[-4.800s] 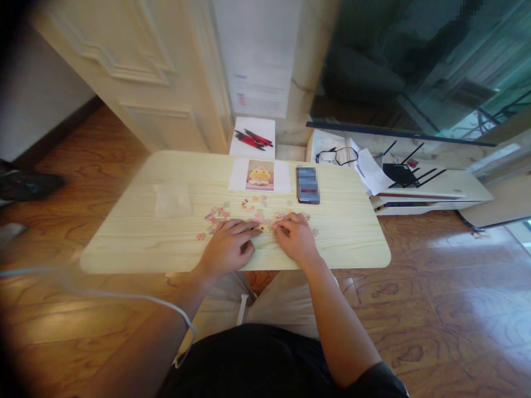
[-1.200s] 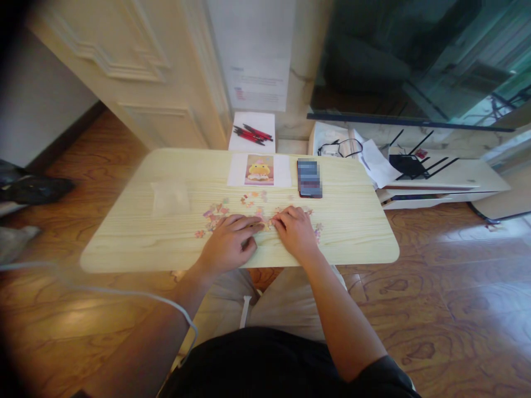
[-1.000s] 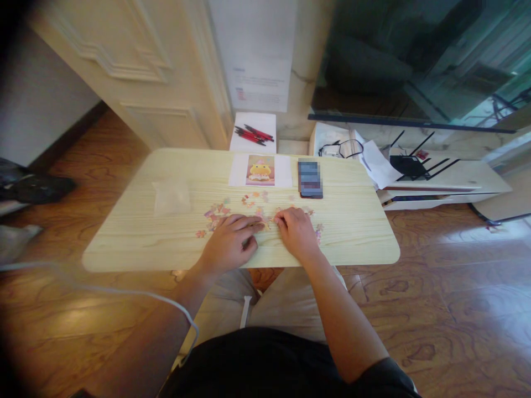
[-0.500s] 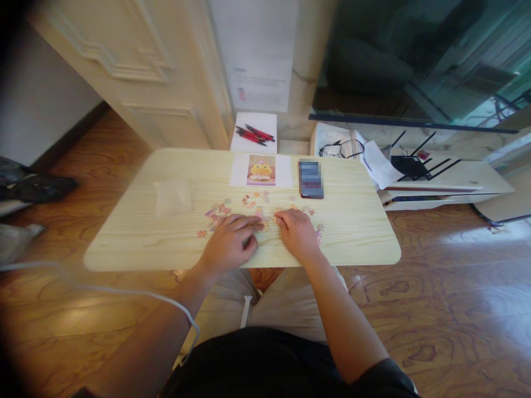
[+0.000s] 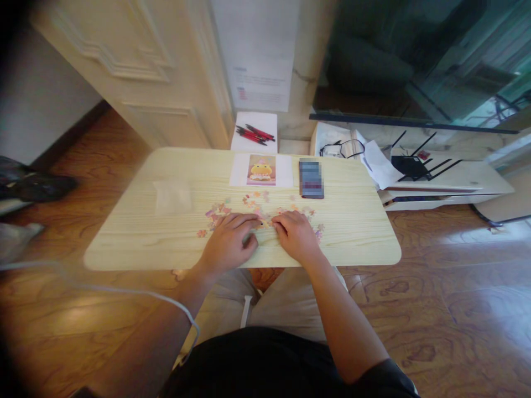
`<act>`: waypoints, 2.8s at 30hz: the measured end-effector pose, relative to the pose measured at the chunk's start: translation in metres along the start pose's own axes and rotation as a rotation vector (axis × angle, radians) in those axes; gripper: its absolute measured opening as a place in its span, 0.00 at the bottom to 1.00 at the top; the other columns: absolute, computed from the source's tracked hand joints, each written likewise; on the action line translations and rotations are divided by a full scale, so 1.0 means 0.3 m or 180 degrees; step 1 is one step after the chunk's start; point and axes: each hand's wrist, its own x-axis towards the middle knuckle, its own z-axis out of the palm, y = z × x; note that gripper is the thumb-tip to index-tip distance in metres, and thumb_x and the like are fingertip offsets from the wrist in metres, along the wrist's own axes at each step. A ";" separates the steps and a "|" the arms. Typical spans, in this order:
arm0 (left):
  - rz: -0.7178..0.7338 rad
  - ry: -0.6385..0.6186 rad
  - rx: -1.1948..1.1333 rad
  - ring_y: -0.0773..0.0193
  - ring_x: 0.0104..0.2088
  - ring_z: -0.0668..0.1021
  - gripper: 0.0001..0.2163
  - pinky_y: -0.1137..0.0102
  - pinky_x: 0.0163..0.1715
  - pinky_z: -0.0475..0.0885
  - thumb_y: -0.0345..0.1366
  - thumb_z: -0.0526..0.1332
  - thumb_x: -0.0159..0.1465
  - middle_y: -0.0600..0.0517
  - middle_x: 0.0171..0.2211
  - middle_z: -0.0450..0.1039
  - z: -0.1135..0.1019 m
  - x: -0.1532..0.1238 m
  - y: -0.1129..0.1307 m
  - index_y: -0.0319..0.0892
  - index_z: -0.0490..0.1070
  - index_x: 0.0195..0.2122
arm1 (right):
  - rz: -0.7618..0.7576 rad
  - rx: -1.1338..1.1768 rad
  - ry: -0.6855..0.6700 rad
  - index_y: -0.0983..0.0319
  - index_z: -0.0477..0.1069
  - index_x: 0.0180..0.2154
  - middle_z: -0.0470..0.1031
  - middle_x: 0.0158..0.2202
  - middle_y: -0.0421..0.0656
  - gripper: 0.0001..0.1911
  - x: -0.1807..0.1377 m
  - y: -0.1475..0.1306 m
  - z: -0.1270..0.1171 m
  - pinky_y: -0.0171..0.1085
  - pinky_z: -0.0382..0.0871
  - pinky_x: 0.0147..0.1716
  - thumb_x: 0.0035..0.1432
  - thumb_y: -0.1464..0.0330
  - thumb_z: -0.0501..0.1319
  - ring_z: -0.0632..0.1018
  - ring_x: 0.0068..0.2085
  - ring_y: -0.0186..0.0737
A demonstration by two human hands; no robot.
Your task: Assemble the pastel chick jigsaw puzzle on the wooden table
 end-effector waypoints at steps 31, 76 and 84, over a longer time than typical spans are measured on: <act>0.0141 0.0094 0.0066 0.53 0.54 0.78 0.14 0.53 0.58 0.71 0.30 0.59 0.67 0.51 0.54 0.81 0.001 -0.007 -0.006 0.46 0.80 0.50 | 0.0271 -0.0437 0.0190 0.59 0.76 0.46 0.79 0.44 0.48 0.10 0.001 -0.018 0.007 0.49 0.70 0.52 0.69 0.72 0.57 0.76 0.49 0.51; 0.0298 -0.0005 0.0144 0.50 0.60 0.77 0.18 0.51 0.61 0.69 0.44 0.61 0.70 0.48 0.61 0.77 0.037 0.035 0.092 0.50 0.76 0.59 | 0.0471 -0.0141 0.0847 0.54 0.79 0.52 0.79 0.54 0.47 0.14 -0.202 0.107 -0.224 0.56 0.72 0.60 0.66 0.69 0.63 0.76 0.57 0.51; 0.0084 0.0140 0.0041 0.51 0.62 0.76 0.16 0.53 0.63 0.69 0.45 0.61 0.70 0.48 0.60 0.77 0.054 0.028 0.063 0.48 0.76 0.56 | 0.0822 0.0057 0.1154 0.56 0.79 0.49 0.80 0.50 0.48 0.12 -0.228 0.201 -0.209 0.55 0.73 0.58 0.64 0.67 0.63 0.78 0.54 0.51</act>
